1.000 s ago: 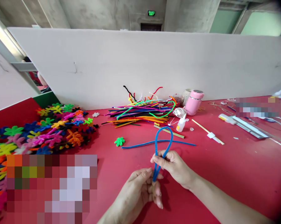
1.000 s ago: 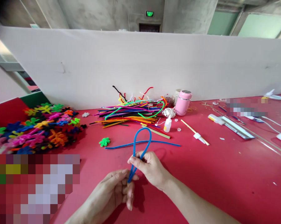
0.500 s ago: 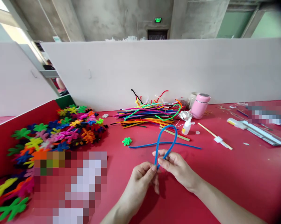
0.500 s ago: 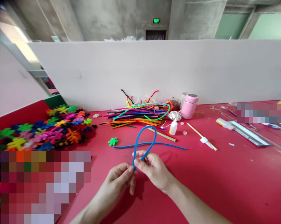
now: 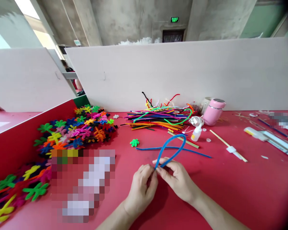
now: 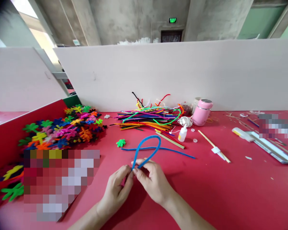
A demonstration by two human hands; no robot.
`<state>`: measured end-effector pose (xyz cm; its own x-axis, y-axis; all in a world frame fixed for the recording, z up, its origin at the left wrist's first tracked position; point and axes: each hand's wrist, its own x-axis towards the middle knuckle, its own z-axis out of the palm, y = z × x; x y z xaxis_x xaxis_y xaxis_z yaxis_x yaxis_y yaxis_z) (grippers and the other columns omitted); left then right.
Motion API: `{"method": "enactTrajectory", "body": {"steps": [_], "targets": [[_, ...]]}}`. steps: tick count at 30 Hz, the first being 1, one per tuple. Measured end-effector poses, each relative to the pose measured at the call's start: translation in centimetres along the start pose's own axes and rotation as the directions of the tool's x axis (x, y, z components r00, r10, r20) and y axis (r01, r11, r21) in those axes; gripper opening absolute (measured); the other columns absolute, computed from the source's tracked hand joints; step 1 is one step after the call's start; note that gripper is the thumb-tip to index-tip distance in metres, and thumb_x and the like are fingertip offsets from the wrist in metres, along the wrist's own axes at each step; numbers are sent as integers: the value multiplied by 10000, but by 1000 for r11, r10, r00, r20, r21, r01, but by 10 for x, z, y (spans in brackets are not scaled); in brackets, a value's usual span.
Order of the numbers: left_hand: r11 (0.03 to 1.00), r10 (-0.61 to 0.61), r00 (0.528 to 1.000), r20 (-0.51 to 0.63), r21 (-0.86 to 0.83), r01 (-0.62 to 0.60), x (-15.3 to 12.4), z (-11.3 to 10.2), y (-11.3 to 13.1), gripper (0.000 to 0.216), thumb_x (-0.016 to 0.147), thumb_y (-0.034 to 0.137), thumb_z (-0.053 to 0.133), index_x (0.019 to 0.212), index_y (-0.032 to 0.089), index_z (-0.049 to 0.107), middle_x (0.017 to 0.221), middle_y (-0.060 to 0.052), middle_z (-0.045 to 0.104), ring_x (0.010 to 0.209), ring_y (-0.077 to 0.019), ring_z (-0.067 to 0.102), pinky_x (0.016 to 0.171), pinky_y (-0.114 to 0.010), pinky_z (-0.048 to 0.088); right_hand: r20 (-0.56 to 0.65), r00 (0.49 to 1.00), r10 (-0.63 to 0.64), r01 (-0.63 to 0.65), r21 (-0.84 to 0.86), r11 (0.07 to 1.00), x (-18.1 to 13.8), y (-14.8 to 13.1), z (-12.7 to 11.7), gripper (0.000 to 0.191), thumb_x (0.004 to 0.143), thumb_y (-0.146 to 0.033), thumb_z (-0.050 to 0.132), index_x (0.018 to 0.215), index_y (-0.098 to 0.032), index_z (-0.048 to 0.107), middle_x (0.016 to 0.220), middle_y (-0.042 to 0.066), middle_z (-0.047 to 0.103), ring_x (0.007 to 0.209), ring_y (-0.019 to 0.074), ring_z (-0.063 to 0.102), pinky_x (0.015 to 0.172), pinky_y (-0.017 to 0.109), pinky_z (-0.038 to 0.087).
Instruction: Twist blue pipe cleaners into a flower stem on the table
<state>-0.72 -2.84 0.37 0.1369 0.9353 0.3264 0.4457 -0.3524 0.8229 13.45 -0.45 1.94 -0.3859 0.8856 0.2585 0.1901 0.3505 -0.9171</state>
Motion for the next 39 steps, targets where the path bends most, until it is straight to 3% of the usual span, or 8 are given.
{"method": "enactTrajectory", "body": {"steps": [7,14,18,21,23,28,39], "targets": [[1000,-18,999,42,17,18,-1,4,-1,230,809,178,389,581,210,381,557,30,373,516,-122,343,538,-239,285,-29,994,-101,93,-202,975,-6,5,-4,191,822,-243,468,948,-196,603,869,53,660,826,178,587,785,291,450],[987,-90,995,54,-128,96,-3,5,6,165,791,181,432,664,207,534,619,-33,515,572,-163,439,633,-284,338,25,982,-186,182,-366,913,-14,14,-5,194,811,-191,471,974,-227,569,860,47,655,857,198,593,766,296,471],[979,-102,989,-106,-189,81,-8,13,2,147,761,169,479,709,225,605,628,-37,526,603,-185,459,766,-334,325,39,965,-257,251,-403,880,-14,17,-6,196,806,-166,464,967,-235,554,798,43,653,770,194,612,699,290,493],[970,-100,984,-147,-233,63,-9,15,-1,115,736,177,520,722,241,615,621,-30,522,598,-192,454,793,-343,314,67,960,-272,275,-416,867,-14,20,-5,189,812,-156,455,955,-239,547,771,37,662,752,193,625,683,283,495],[980,-83,991,-104,-188,62,-8,13,-1,121,753,182,499,729,233,605,629,-37,526,602,-192,454,783,-339,319,80,960,-269,277,-426,861,-16,22,-5,167,816,-157,452,929,-234,548,756,34,666,763,197,627,686,284,494],[998,-57,984,172,-16,61,-3,3,-2,200,829,183,355,734,192,531,681,-72,544,638,-181,470,694,-304,343,55,963,-263,259,-444,858,-16,26,-5,180,818,-167,459,966,-227,542,812,41,654,784,195,610,707,310,482],[995,-2,990,140,103,-13,-1,4,-4,191,836,175,343,707,199,481,663,-45,527,625,-162,463,647,-282,333,20,962,-273,259,-385,886,-12,24,-5,224,823,-178,446,1016,-221,550,865,60,644,821,197,593,739,325,482]]}}
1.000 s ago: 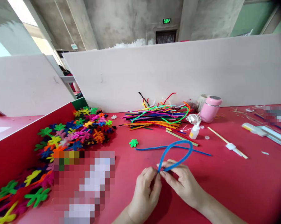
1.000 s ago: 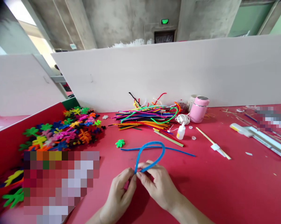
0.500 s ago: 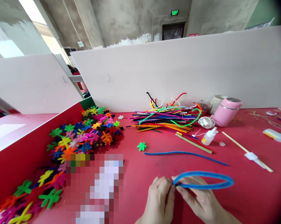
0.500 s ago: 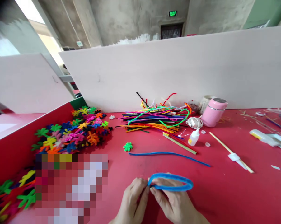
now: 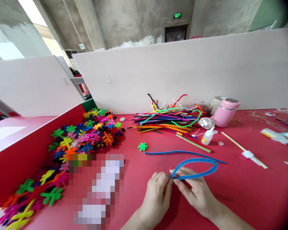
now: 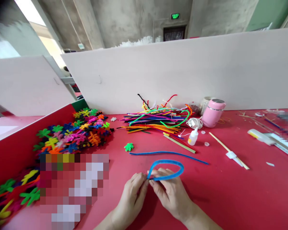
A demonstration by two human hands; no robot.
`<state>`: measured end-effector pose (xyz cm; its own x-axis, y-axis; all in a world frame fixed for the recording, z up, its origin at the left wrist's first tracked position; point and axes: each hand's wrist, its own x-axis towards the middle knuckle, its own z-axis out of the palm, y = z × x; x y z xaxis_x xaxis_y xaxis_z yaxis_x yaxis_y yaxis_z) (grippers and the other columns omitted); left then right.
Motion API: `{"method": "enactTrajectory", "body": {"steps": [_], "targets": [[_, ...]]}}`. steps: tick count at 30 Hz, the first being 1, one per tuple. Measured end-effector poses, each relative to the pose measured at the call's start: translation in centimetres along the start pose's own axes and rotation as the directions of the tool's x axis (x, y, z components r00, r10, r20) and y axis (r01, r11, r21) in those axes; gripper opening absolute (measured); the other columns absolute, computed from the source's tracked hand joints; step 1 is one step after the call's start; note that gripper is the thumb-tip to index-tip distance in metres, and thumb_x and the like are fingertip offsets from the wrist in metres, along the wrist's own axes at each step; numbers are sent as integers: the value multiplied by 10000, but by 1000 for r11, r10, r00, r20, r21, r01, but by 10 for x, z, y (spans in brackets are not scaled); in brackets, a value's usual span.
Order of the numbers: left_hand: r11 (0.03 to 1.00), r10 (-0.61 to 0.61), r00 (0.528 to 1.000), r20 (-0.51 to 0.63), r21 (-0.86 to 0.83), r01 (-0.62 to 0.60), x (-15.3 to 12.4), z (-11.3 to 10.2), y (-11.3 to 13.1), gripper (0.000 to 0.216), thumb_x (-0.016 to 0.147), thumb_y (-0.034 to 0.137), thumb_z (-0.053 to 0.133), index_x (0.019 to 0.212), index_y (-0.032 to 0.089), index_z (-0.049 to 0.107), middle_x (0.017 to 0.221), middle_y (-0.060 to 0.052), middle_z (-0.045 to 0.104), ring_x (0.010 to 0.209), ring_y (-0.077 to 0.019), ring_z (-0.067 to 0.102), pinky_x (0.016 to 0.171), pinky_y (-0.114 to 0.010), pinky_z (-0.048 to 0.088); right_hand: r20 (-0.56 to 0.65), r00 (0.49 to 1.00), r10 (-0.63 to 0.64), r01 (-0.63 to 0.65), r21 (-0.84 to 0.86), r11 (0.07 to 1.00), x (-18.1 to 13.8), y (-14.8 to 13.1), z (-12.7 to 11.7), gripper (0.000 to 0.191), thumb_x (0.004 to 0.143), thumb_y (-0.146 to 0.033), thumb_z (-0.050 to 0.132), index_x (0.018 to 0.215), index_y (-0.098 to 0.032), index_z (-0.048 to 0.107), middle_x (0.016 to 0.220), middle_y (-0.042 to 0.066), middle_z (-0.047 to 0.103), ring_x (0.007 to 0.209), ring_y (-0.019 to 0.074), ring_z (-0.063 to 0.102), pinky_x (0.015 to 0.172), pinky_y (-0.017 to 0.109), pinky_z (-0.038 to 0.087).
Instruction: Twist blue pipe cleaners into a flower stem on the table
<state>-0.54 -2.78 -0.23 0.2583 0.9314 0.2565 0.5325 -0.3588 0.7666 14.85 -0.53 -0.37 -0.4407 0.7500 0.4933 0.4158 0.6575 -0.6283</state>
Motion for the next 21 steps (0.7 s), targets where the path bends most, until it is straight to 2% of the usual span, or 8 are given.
{"method": "enactTrajectory", "body": {"steps": [7,10,13,16,18,21], "targets": [[998,-26,998,-53,-51,23,4,-2,-2,159,820,181,391,719,194,512,664,-32,532,627,-151,475,642,-254,344,16,996,84,-85,114,990,6,0,4,184,830,-171,430,965,-201,552,855,57,625,802,181,578,747,304,455],[983,-96,992,-80,-162,82,7,-3,1,137,801,204,440,696,189,526,628,-10,515,578,-134,457,582,-231,343,2,990,144,-142,169,975,10,-2,2,133,825,-194,448,898,-187,560,821,51,622,790,171,567,742,282,441],[938,-197,979,-45,-297,176,9,-5,5,199,785,247,474,602,175,505,526,27,445,488,-105,395,493,-216,309,-1,978,210,-204,228,952,13,-6,-1,111,824,-211,451,848,-179,555,787,43,615,761,158,563,719,253,430],[799,-331,940,84,-505,327,11,-3,7,234,782,301,477,596,160,496,462,46,430,417,-86,392,435,-206,302,18,966,256,-250,300,921,14,-9,-2,136,834,-230,424,796,-174,542,732,25,581,692,141,542,658,232,420],[631,-392,896,207,-648,426,13,-2,7,233,782,321,475,630,146,508,438,45,458,376,-85,416,407,-206,319,46,958,285,-282,350,893,15,-9,-3,169,843,-246,402,764,-171,530,683,4,542,643,125,509,619,222,402],[390,-378,859,346,-782,487,16,0,4,220,783,303,468,654,132,517,427,27,505,350,-103,459,393,-222,358,107,932,347,-357,445,821,16,-7,-3,192,843,-277,400,723,-167,502,619,-26,469,576,103,440,554,207,363]]}}
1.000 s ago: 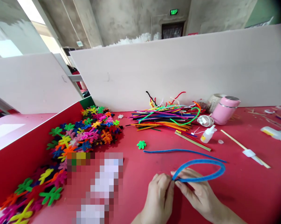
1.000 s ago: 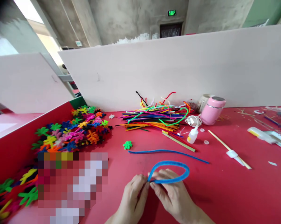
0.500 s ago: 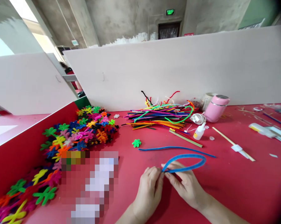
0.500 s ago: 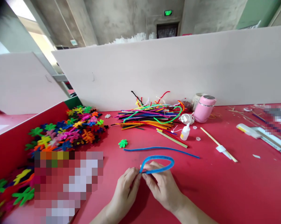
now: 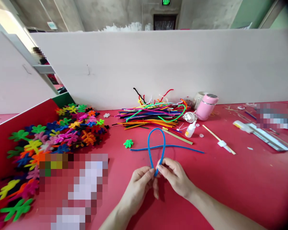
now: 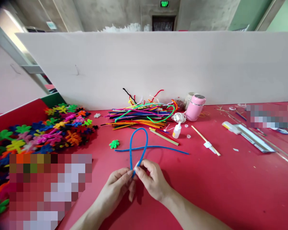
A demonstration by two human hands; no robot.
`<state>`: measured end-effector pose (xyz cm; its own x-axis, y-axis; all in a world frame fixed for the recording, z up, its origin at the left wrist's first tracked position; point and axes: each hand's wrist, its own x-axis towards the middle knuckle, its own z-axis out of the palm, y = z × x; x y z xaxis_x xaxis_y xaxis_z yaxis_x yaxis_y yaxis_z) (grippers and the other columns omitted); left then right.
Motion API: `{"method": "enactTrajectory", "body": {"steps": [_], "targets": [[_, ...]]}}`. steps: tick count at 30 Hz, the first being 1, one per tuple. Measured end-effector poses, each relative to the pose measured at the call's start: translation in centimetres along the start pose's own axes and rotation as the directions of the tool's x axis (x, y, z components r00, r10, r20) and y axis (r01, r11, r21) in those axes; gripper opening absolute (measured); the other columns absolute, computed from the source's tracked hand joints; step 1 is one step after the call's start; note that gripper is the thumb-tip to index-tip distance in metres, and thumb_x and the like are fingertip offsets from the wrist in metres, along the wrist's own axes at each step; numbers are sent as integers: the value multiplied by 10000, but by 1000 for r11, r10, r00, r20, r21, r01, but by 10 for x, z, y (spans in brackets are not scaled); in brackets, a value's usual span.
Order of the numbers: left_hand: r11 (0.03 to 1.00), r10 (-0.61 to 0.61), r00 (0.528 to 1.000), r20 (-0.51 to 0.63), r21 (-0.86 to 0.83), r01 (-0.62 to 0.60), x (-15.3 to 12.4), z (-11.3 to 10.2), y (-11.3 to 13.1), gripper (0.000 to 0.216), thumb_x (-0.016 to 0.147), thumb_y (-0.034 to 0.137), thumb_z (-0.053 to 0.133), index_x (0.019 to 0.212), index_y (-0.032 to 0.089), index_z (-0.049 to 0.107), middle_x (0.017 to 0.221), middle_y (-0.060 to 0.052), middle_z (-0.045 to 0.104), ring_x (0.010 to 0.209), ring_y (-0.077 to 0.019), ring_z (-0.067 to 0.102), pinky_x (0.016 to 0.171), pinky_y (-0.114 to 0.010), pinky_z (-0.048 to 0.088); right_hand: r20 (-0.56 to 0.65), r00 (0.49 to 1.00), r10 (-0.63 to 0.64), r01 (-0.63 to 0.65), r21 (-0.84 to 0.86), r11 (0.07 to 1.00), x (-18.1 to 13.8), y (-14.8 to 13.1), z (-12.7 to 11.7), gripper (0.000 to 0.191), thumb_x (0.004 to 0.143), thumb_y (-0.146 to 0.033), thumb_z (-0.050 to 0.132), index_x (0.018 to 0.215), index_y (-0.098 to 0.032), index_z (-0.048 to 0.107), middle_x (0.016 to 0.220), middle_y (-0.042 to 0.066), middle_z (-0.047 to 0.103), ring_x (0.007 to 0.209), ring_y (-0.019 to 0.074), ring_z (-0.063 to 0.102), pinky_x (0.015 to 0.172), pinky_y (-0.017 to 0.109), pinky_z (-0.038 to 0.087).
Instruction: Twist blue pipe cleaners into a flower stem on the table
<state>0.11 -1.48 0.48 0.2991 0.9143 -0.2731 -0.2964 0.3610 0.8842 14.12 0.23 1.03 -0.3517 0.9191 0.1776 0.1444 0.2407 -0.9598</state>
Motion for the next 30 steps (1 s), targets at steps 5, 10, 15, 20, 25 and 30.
{"method": "enactTrajectory", "body": {"steps": [5,10,15,20,25,30], "targets": [[988,-9,1000,10,-154,10,4,-2,0,205,798,236,431,661,129,539,446,18,536,366,-110,486,408,-231,389,53,996,68,-74,106,992,3,2,-6,218,833,-309,405,676,-168,459,558,-52,374,497,84,345,472,201,305],[997,-56,998,27,-53,57,4,6,11,218,793,230,448,607,139,516,461,12,554,390,-114,508,449,-240,395,14,996,84,-85,99,991,6,-3,-13,214,824,-302,415,658,-171,452,557,-51,397,506,88,376,490,208,321],[996,-15,997,80,88,8,13,11,20,179,787,270,480,730,124,567,490,18,555,418,-104,513,459,-222,374,-18,994,109,-107,85,991,19,-10,-17,209,843,-278,382,674,-173,446,582,-40,454,545,95,446,520,207,355],[1000,-14,996,86,-23,16,21,4,12,207,804,276,453,696,129,553,476,27,537,400,-102,503,449,-227,388,-47,993,108,-105,63,992,26,-8,-13,230,858,-290,358,668,-177,421,576,-42,468,513,84,450,507,198,358],[998,-27,989,148,-55,35,21,-4,9,231,833,247,400,716,117,551,527,1,567,414,-107,518,476,-248,416,-25,995,100,-99,52,994,18,2,-6,224,871,-308,328,703,-183,408,579,-44,445,508,87,450,489,197,365],[998,-43,980,194,-41,52,21,-7,9,248,840,239,381,702,114,545,587,-25,591,411,-102,515,456,-241,410,6,994,106,-106,-2,994,12,5,-3,227,880,-298,316,701,-187,399,573,-48,435,498,81,442,466,187,347]]}}
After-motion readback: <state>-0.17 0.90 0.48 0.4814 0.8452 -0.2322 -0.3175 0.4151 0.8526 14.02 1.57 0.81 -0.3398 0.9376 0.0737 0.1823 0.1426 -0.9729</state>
